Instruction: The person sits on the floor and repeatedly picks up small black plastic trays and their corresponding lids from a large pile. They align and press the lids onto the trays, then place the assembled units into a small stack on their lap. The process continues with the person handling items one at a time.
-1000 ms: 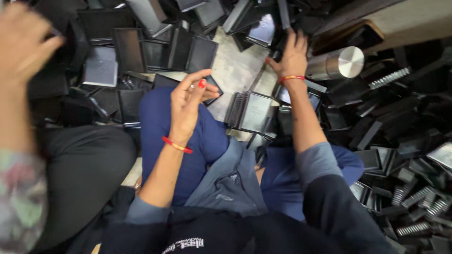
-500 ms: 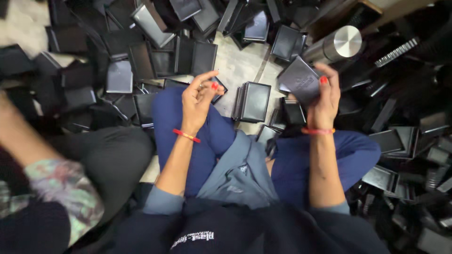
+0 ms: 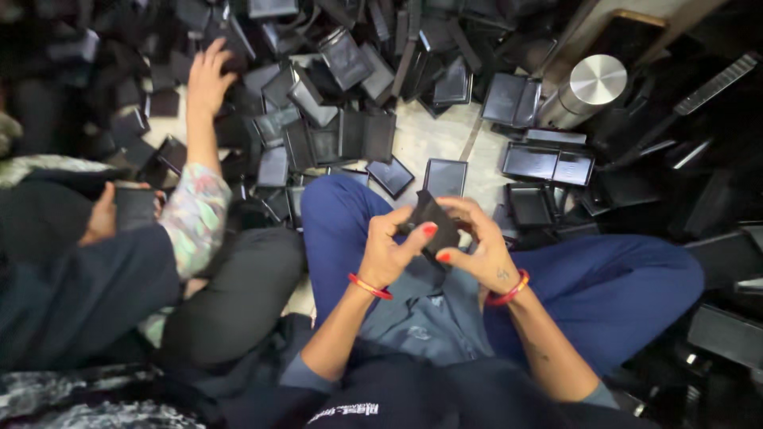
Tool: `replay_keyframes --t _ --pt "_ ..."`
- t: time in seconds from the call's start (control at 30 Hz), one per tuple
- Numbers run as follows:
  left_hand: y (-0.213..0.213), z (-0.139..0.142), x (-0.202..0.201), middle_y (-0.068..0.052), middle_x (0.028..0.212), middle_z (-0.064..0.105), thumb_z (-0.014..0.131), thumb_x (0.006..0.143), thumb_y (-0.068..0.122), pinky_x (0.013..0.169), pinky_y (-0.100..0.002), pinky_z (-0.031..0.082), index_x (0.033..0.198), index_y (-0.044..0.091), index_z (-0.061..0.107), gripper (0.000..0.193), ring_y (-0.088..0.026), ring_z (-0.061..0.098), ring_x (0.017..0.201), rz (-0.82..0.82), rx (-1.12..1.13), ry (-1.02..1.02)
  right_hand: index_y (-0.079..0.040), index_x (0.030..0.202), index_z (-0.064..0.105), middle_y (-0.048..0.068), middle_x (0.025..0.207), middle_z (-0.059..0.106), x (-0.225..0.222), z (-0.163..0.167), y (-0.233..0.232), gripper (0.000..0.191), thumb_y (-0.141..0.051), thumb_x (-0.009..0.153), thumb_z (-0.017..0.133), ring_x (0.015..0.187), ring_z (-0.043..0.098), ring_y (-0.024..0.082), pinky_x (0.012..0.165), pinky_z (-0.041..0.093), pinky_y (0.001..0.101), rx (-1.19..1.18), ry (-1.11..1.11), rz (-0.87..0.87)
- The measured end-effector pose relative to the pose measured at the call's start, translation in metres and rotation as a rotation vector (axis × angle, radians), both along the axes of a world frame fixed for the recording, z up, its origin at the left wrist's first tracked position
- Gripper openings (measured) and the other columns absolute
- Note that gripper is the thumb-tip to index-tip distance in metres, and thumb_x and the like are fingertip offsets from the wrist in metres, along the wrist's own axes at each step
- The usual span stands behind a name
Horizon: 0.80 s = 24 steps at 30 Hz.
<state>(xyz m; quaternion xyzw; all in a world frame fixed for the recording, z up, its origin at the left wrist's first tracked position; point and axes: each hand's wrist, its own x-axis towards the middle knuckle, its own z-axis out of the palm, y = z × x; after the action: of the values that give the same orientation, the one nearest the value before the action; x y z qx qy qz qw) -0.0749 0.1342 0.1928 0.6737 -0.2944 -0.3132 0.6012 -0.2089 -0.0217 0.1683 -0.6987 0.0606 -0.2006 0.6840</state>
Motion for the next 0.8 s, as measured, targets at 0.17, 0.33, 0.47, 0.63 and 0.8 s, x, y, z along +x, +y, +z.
replay_keyframes --t 0.17,0.33,0.47,0.63,0.8 --pt "-0.037 0.03 0.019 -0.008 0.074 0.064 0.08 0.085 0.02 0.064 -0.03 0.05 0.086 -0.001 0.066 0.026 -0.01 0.06 0.067 -0.293 -0.044 -0.478 -0.005 0.145 0.044 0.013 0.133 0.059 -0.006 0.006 -0.009 0.082 -0.017 0.076 0.087 0.12 0.062 0.024 0.105 0.052 0.0388 0.095 -0.017 -0.082" --pt "-0.115 -0.002 0.11 -0.007 0.074 0.071 0.068 0.099 0.017 0.063 -0.031 0.05 0.096 0.008 0.076 0.012 -0.017 0.068 0.067 0.125 0.119 -0.458 -0.005 0.154 0.035 0.013 0.132 0.059 -0.015 0.005 -0.029 0.076 -0.029 0.095 0.075 0.116 0.068 0.024 0.104 0.057 0.0428 0.462 -0.153 -0.49" --pt "-0.167 -0.062 0.168 -0.005 0.093 0.073 0.077 0.083 0.018 0.063 -0.035 0.054 0.111 0.008 0.073 0.03 -0.022 0.07 0.066 0.139 0.189 -0.793 -0.005 0.153 0.032 0.013 0.131 0.059 -0.009 -0.004 -0.043 0.073 -0.032 0.097 0.069 0.116 0.07 0.028 0.106 0.056 0.0473 0.511 -0.157 -0.635" --pt "-0.197 -0.105 0.186 -0.006 0.09 0.07 0.085 0.076 0.026 0.064 -0.044 0.052 0.096 0.012 0.072 0.027 -0.03 0.069 0.074 0.038 0.401 -1.123 -0.005 0.154 0.033 0.017 0.133 0.061 -0.002 -0.025 -0.04 0.065 -0.022 0.1 0.066 0.122 0.065 0.026 0.112 0.055 0.0491 0.486 -0.128 -0.561" --pt "-0.166 -0.103 0.198 -0.006 0.085 0.067 0.085 0.073 0.022 0.066 -0.04 0.052 0.084 0.011 0.064 0.025 -0.028 0.068 0.078 0.157 0.156 -1.066 -0.006 0.154 0.035 0.019 0.14 0.062 -0.002 -0.034 -0.043 0.063 -0.019 0.1 0.064 0.129 0.062 0.025 0.111 0.049 0.0391 0.506 -0.048 -0.544"
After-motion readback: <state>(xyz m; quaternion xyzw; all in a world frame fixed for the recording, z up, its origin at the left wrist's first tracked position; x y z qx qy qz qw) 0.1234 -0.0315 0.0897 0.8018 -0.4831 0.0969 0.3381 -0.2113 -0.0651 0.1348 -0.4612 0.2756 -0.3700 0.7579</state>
